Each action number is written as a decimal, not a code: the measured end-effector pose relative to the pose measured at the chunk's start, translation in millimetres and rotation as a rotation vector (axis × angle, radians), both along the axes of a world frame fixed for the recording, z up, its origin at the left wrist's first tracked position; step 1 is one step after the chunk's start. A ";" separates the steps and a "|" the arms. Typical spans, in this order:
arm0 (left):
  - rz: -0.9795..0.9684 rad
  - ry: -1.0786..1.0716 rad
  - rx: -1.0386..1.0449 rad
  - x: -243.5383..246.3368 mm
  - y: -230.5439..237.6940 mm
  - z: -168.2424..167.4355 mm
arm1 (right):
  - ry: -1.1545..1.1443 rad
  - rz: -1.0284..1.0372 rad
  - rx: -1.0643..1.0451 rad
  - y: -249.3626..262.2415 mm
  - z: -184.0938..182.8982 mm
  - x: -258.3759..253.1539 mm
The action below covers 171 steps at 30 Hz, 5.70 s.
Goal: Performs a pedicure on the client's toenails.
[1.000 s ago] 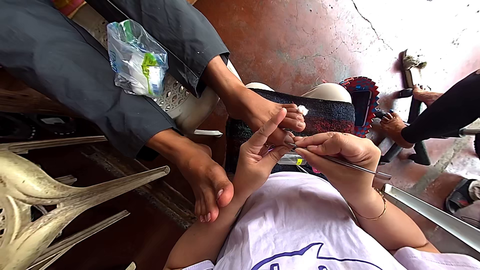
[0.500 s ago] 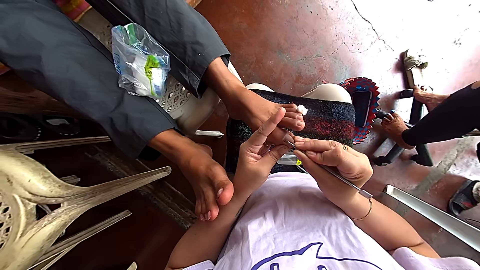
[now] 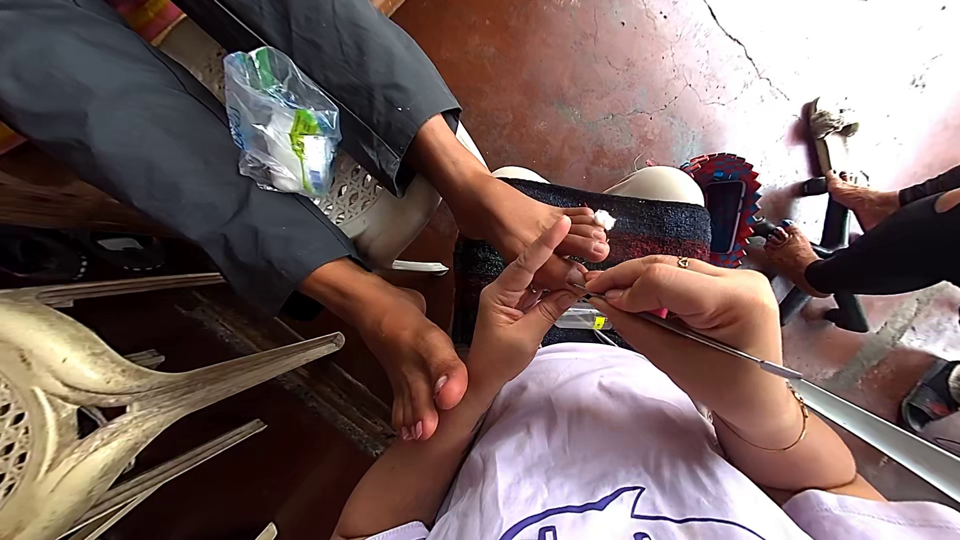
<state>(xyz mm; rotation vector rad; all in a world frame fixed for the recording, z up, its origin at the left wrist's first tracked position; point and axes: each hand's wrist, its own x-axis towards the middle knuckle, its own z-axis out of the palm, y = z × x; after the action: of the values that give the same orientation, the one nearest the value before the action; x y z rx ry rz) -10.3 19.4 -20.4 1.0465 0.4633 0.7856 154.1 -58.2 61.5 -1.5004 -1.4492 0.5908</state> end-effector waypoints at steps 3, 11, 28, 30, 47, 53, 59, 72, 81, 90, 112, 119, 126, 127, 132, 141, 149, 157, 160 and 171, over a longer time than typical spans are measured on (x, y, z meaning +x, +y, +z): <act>0.004 0.003 0.001 0.0 0.0 0.5 | -0.026 0.013 0.006 4.3 0.2 2.3; -0.007 -0.030 -0.038 -0.8 -0.1 1.8 | 0.126 0.025 0.073 4.4 -13.0 6.5; -0.015 -0.029 -0.028 -2.0 0.6 2.3 | 0.223 -0.020 0.110 0.8 -26.0 3.0; -0.016 -0.027 -0.018 -1.9 0.7 2.2 | 0.230 -0.027 0.118 -0.2 -27.4 2.0; 0.001 -0.012 -0.005 -1.2 -0.2 2.3 | 0.254 -0.056 0.172 -5.3 -34.7 -4.2; -0.005 -0.025 -0.008 -1.1 0.4 1.6 | 0.253 -0.062 0.206 -6.8 -39.0 -6.8; -0.001 -0.019 0.005 -1.3 0.0 1.5 | 0.269 -0.074 0.228 -8.5 -42.3 -9.6; -0.008 -0.048 -0.011 -0.7 0.5 1.6 | 0.269 -0.090 0.203 -11.4 -36.2 -13.7; 0.009 -0.001 -0.007 -1.9 -0.6 1.4 | -0.001 0.015 -0.017 3.7 0.7 1.3; 0.000 -0.007 -0.010 -2.7 -0.1 1.0 | 0.100 0.025 -0.003 11.4 -4.4 6.4; 0.000 -0.013 0.005 -2.4 0.5 2.1 | 0.244 -0.072 0.158 -2.4 -29.9 -7.8; 0.000 -0.033 0.009 -1.7 0.7 3.1 | 0.142 -0.061 0.252 -6.9 -38.0 -11.7; 0.005 -0.043 -0.005 -1.8 0.5 3.3 | -0.009 -0.061 0.358 -9.4 -47.4 -14.1; 0.005 -0.042 -0.006 -1.8 0.6 3.2 | -0.025 -0.065 0.368 -9.6 -48.7 -14.6; 0.006 -0.047 -0.022 -1.5 0.3 3.2 | 0.012 -0.069 0.322 -11.5 -43.0 -16.9; 0.016 -0.031 -0.027 -2.2 -0.2 3.6 | -0.071 0.019 0.042 4.6 2.0 -3.3; 0.016 -0.040 -0.041 -3.0 -0.4 1.9 | 0.016 0.050 0.032 14.6 -0.3 4.9; 0.018 -0.037 -0.059 -4.1 -0.7 3.2 | 0.154 0.022 0.098 11.9 -13.4 3.8; 0.017 -0.039 -0.054 -4.4 -0.2 3.5 | 0.173 0.003 0.113 10.9 -16.0 1.9; 0.013 -0.066 -0.069 -3.3 -0.2 3.1 | 0.207 -0.018 0.169 5.2 -24.4 -3.5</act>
<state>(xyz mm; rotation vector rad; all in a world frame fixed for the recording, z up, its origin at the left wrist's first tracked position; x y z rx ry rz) -13.5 19.2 -17.3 0.9515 0.4384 0.8072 150.5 -52.9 37.1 -1.2798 -1.2911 0.5794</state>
